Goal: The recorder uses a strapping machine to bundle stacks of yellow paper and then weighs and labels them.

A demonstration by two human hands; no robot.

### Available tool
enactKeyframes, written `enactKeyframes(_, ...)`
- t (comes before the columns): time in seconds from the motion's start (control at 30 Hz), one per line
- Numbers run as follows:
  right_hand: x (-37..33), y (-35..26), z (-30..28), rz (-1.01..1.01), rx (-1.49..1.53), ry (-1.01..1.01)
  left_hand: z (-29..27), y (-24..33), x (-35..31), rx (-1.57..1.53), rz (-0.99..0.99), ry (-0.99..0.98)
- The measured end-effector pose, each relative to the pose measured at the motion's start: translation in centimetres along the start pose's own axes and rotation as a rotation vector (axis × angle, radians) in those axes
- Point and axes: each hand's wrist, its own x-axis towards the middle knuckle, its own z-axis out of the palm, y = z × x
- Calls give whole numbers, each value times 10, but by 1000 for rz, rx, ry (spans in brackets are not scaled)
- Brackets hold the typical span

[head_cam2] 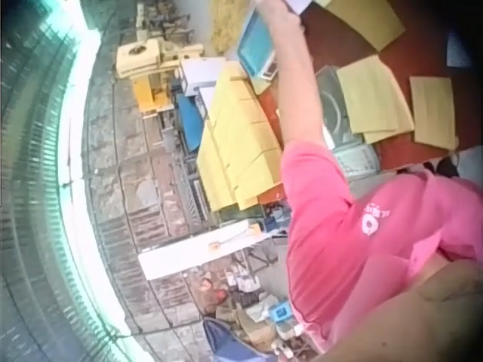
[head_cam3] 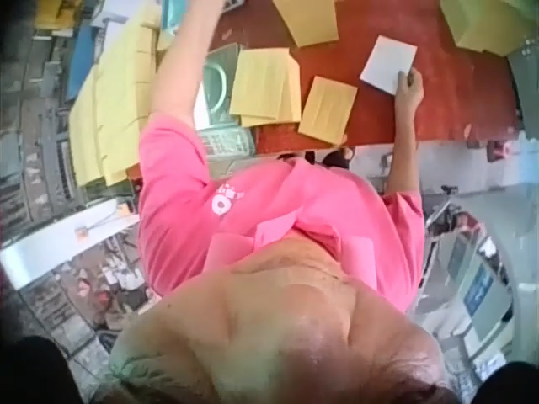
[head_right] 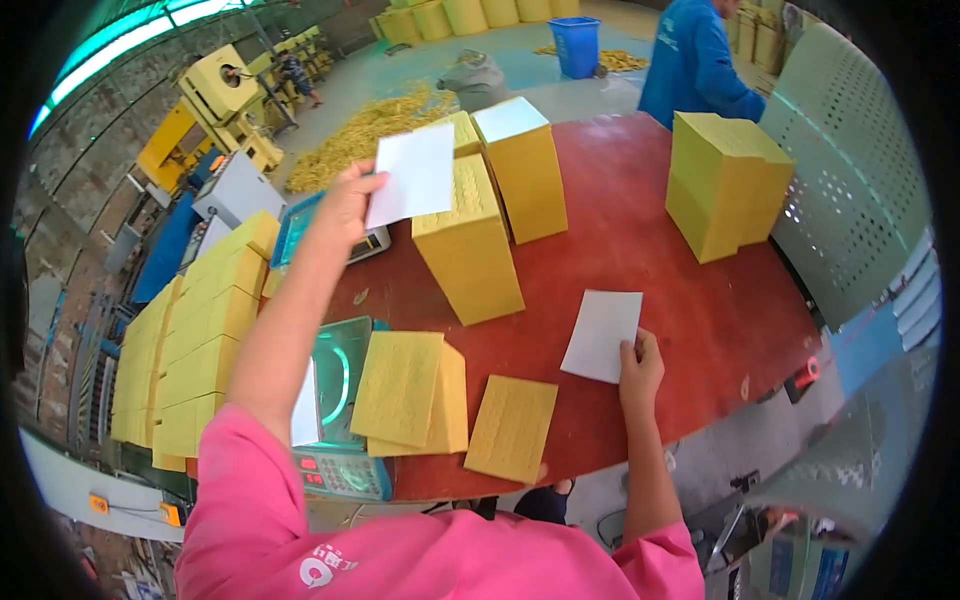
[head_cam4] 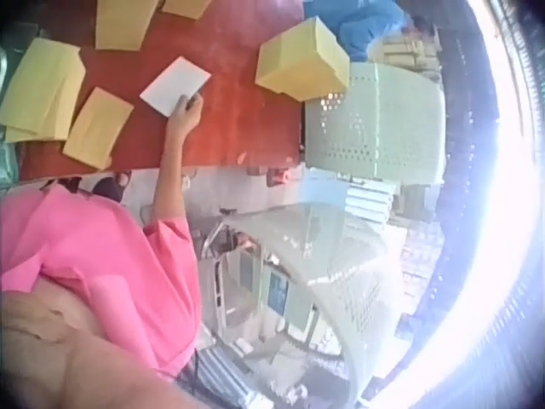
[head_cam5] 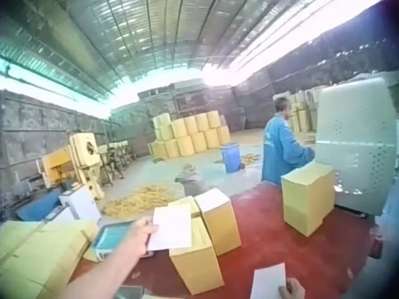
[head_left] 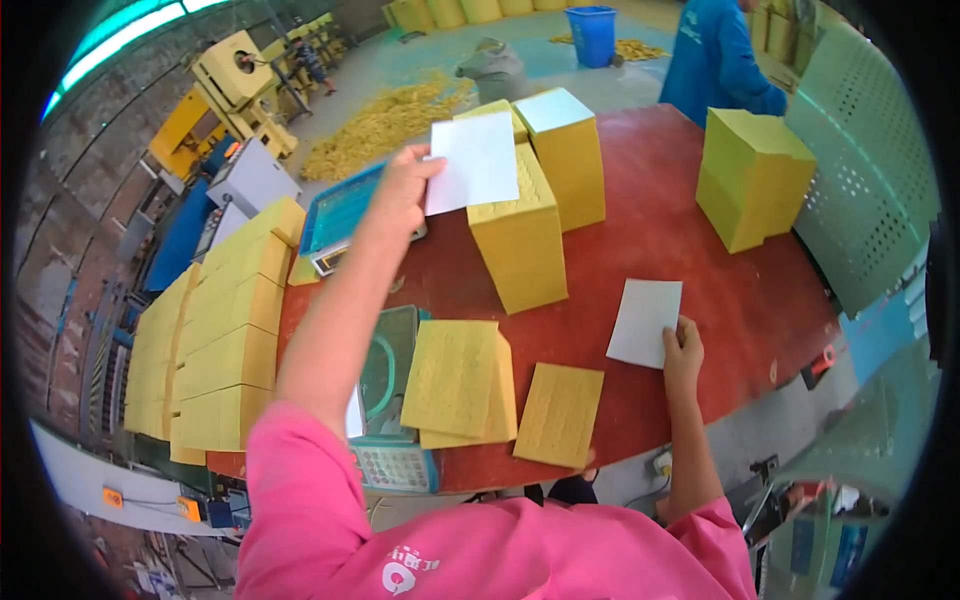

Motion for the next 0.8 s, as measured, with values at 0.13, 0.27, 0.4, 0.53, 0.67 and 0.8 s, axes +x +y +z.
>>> enactKeyframes(0.13, 12, -13, -7, 8, -152, -132, 21, -49, 41, 152, -42, 233)
enactKeyframes(0.27, 16, -18, -11, 67, -123, -226, 26, -60, 47, 458, -7, 337)
enactKeyframes(0.4, 19, -19, -12, 62, -56, -232, 32, -53, 40, 713, 30, 368)
enactKeyframes(0.53, 20, -14, -14, 54, -80, -273, 40, -45, 31, 831, 10, 393)
enactKeyframes(0.67, 18, -12, -13, 46, -61, -312, 47, -36, 31, 739, -31, 343)
enactKeyframes(0.8, 16, -13, -13, 36, -60, -326, 26, -20, 44, 363, -223, 259)
